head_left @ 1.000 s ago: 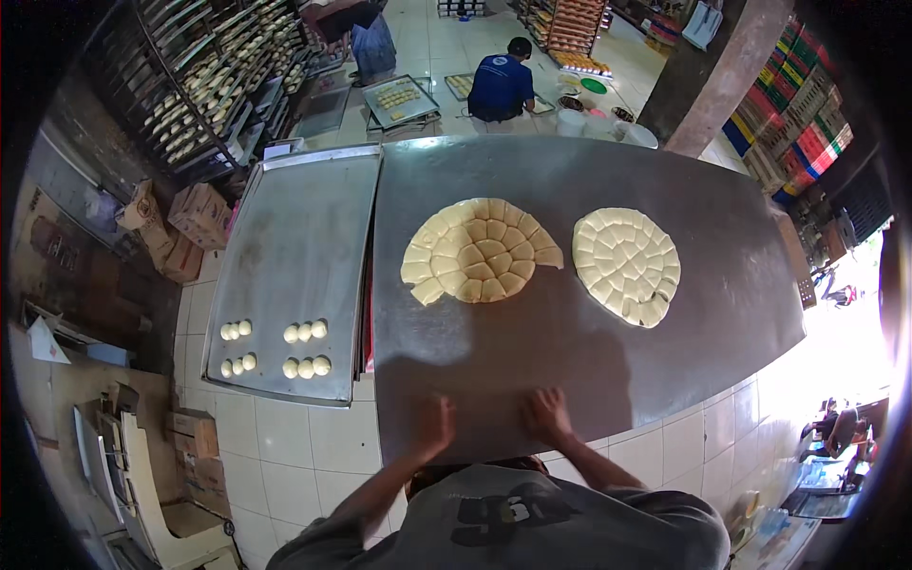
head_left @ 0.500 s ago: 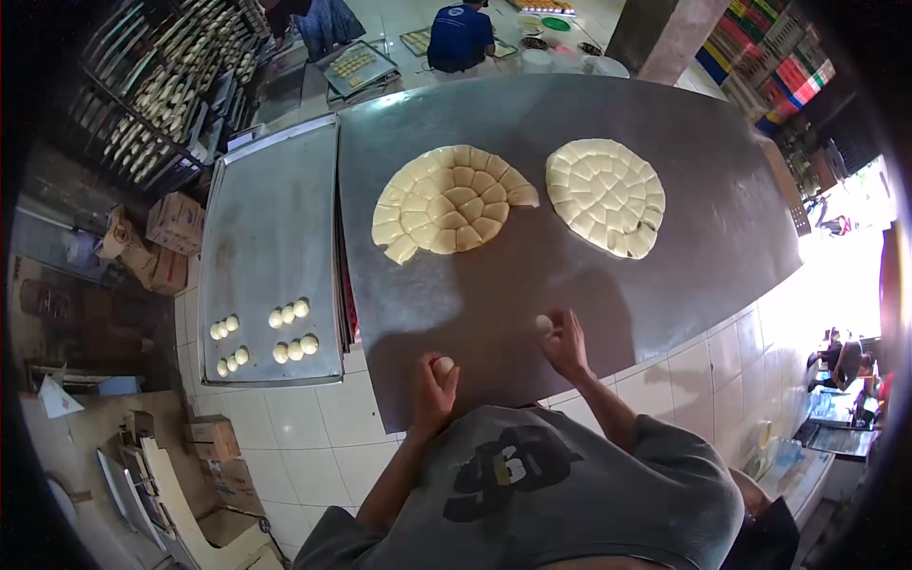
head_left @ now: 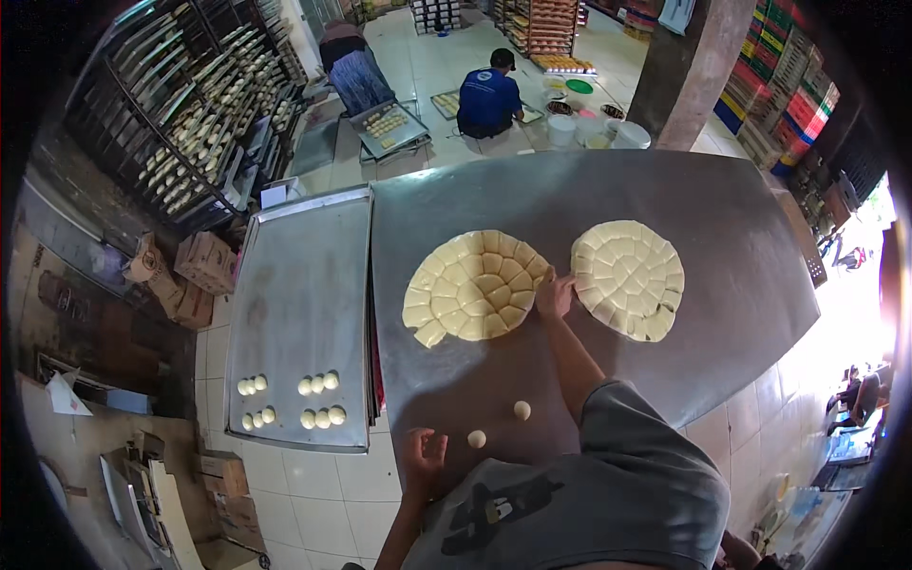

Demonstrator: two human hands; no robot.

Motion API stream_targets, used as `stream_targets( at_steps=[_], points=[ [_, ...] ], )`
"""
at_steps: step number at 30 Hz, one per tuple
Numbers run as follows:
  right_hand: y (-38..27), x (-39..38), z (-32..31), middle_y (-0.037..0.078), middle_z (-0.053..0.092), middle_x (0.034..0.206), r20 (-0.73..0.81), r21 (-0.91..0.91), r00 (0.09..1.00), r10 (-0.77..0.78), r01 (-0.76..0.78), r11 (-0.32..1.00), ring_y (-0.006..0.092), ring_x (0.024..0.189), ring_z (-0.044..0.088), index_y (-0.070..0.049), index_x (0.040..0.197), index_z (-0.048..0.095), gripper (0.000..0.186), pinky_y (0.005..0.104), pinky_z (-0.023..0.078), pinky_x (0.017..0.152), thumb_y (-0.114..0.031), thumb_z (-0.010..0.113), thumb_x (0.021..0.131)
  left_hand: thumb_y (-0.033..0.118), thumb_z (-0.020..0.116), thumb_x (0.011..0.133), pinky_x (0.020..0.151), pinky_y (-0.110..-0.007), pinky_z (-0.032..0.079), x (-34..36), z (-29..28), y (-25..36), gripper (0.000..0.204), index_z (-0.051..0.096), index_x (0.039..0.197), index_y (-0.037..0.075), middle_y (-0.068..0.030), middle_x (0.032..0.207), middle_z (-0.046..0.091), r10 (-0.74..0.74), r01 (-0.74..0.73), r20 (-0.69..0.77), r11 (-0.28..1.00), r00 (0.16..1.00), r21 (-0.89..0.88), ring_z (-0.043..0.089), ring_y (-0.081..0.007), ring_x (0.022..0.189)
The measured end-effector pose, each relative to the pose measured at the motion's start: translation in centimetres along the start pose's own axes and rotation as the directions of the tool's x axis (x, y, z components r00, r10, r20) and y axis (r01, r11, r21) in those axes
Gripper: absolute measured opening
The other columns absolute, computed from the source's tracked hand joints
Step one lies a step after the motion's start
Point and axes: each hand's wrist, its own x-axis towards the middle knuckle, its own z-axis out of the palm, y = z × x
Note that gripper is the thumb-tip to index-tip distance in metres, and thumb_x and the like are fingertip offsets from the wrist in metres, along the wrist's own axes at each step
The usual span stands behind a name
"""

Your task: Rolling pieces of dough into small balls and arranging them on baking trays in a bakery.

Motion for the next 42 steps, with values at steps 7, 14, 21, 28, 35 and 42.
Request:
stream_targets(
  at_steps=[7, 14, 21, 28, 35, 42],
  points=[
    [6.0, -9.8, -10.3, 0.02, 0.066, 0.088, 0.362, 0.232, 0.879, 0.311, -0.409, 0.883, 0.0326, 0.075, 0.058, 0.004, 0.09, 0.063, 0.042, 0.0423, 0.047, 0.072, -0.035, 0.049, 0.094, 0.016, 0.071, 0.083, 0.071, -0.033, 0.049, 3.8, 2.6, 3.9, 0.026, 0.06, 0.104, 0.004, -0.0112, 0.098, 0.06, 0.189, -0.149, 0.286, 0.976, 0.939, -0.156, 0.06, -0.0238, 0.082],
    [-3.8, -19.4, -26.3, 0.012, 0.07, 0.086, 0.725, 0.044, 0.688, -0.021, -0.016, 0.999, 0.0269, 0.075, 0.063, -0.004, 0.106, 0.069, 0.031, 0.0356, 0.05, 0.069, -0.029, 0.055, 0.094, 0.023, 0.067, 0.088, 0.07, -0.037, 0.049, 3.4, 4.7, 10.6, 0.028, 0.059, 0.104, 0.001, -0.0154, 0.099, 0.065, 0.472, -0.433, 0.272, 0.88, 0.839, -0.195, 0.063, -0.0305, 0.083],
    [-6.5, -20.0, -26.3, 0.013, 0.069, 0.094, 0.659, 0.383, 0.665, -0.351, 0.104, 0.918, 0.0235, 0.078, 0.062, -0.002, 0.114, 0.064, 0.03, 0.0326, 0.049, 0.071, -0.025, 0.058, 0.095, 0.032, 0.06, 0.091, 0.066, -0.043, 0.048, 2.7, 0.8, 12.7, 0.035, 0.058, 0.103, -0.002, -0.0209, 0.095, 0.067, 0.212, -0.246, 0.79, 0.966, 0.576, -0.081, 0.065, -0.0368, 0.078],
    [-11.8, -22.3, -26.3, 0.011, 0.065, 0.09, 0.983, 0.147, 0.135, -0.122, -0.194, 0.97, 0.0206, 0.076, 0.057, -0.001, 0.098, 0.063, 0.05, 0.0319, 0.046, 0.07, -0.046, 0.041, 0.102, 0.03, 0.061, 0.088, 0.06, -0.043, 0.045, 3.6, -2.4, 12.1, 0.028, 0.06, 0.094, 0.002, -0.0143, 0.081, 0.065, 0.013, -0.375, 0.755, 0.873, 0.656, 0.311, 0.061, -0.0353, 0.066],
    [-7.3, -16.7, -29.7, -0.003, 0.056, 0.075, 0.645, 0.578, -0.558, -0.522, -0.091, 0.811, 0.0105, 0.067, 0.045, -0.006, 0.089, 0.066, 0.043, 0.0256, 0.038, 0.061, -0.043, 0.046, 0.101, 0.032, 0.067, 0.085, 0.058, -0.039, 0.042, 2.1, -6.1, 11.6, 0.029, 0.062, 0.098, 0.007, -0.0077, 0.077, 0.061, 0.546, -0.541, 0.574, 0.816, 0.611, -0.201, 0.055, -0.0287, 0.061],
    [10.2, -21.3, -22.6, 0.005, 0.06, 0.078, 0.287, 0.214, 0.919, -0.271, 0.214, 0.953, 0.0139, 0.066, 0.052, -0.003, 0.1, 0.065, 0.025, 0.0248, 0.041, 0.059, -0.026, 0.056, 0.098, 0.031, 0.059, 0.089, 0.065, -0.04, 0.045, -4.0, 0.0, -3.8, 0.049, 0.053, 0.133, 0.01, -0.0141, 0.1, 0.052, 0.331, -0.425, 0.285, 0.813, 0.9, 0.397, 0.053, -0.0308, 0.082]
  ],
)
